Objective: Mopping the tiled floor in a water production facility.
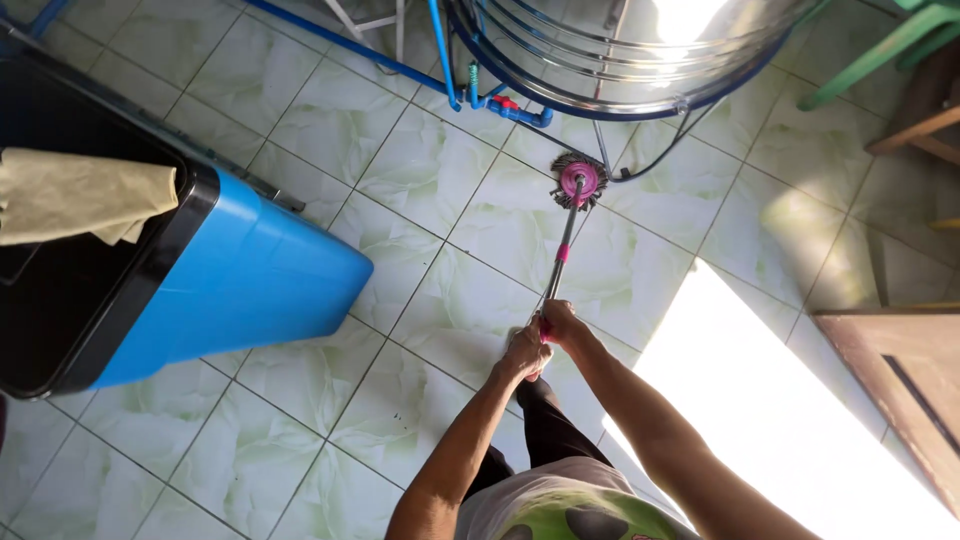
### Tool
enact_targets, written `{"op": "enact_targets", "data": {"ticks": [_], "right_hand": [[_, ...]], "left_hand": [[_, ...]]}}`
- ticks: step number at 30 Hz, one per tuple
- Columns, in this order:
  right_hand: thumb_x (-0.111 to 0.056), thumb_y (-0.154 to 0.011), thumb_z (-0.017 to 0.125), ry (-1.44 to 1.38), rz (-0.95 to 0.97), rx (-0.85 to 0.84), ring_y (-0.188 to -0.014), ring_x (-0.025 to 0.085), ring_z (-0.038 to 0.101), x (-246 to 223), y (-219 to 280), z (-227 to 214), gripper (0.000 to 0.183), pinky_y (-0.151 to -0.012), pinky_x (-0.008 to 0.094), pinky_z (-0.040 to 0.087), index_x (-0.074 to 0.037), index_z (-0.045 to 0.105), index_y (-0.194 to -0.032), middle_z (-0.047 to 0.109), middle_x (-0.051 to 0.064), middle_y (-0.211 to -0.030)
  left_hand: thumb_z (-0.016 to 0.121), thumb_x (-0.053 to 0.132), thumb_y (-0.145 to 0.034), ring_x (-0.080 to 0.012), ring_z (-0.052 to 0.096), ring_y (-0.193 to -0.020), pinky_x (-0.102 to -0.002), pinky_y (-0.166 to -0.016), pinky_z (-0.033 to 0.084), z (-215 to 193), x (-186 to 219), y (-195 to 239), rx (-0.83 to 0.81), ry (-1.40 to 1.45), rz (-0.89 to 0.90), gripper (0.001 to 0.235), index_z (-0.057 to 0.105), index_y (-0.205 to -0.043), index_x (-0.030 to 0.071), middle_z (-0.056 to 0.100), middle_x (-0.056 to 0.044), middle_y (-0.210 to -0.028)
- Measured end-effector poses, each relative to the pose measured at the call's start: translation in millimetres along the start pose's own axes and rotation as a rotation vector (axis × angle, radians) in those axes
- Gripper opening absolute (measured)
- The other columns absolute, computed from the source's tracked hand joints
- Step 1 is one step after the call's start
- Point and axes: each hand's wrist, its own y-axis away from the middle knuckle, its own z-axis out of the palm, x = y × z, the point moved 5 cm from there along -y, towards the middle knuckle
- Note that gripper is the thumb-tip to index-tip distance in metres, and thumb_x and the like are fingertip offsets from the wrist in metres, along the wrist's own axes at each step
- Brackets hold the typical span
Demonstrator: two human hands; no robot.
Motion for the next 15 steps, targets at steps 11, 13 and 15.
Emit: {"op": "enact_targets", "data": {"ticks": [11, 13, 15], "right_hand": [[-0.011, -0.095, 0.054, -0.147, -0.056, 0.154, -0.06, 0.023, 0.058, 179, 142, 61, 0.012, -0.044, 0.041, 0.05, 0.0, 0.054, -0.1, 0.056, 0.011, -0.078], [-0.017, -0.097, 0.057, -0.179, -0.074, 0.194, -0.065, 0.022, 0.06, 188, 162, 61, 0.018, -0.049, 0.041, 0.053, -0.001, 0.057, -0.105, 0.058, 0.011, -0.085], [-0.039, -0.099, 0.059, -0.127, 0.011, 0.172, -0.072, 0.022, 0.058, 181, 213, 68, 0.03, -0.055, 0.044, 0.051, -0.009, 0.058, -0.108, 0.059, 0.006, -0.092]], "left_hand": [[0.052, 0.005, -0.085, -0.0212, 0.054, -0.041, -0.038, -0.034, 0.041, -73, -78, 144, -0.253, -0.128, -0.099, 0.043, 0.047, -0.128, 0.008, 0.059, -0.013, -0.067], [0.052, 0.007, -0.088, -0.0184, 0.05, -0.04, -0.037, -0.032, 0.035, -74, -76, 151, -0.291, -0.066, -0.118, 0.037, 0.049, -0.125, 0.008, 0.053, -0.01, -0.066], [0.056, 0.018, -0.097, -0.0144, 0.049, -0.042, -0.033, -0.033, 0.037, -71, -71, 150, -0.268, -0.006, -0.134, 0.023, 0.058, -0.117, 0.005, 0.055, -0.008, -0.066]]}}
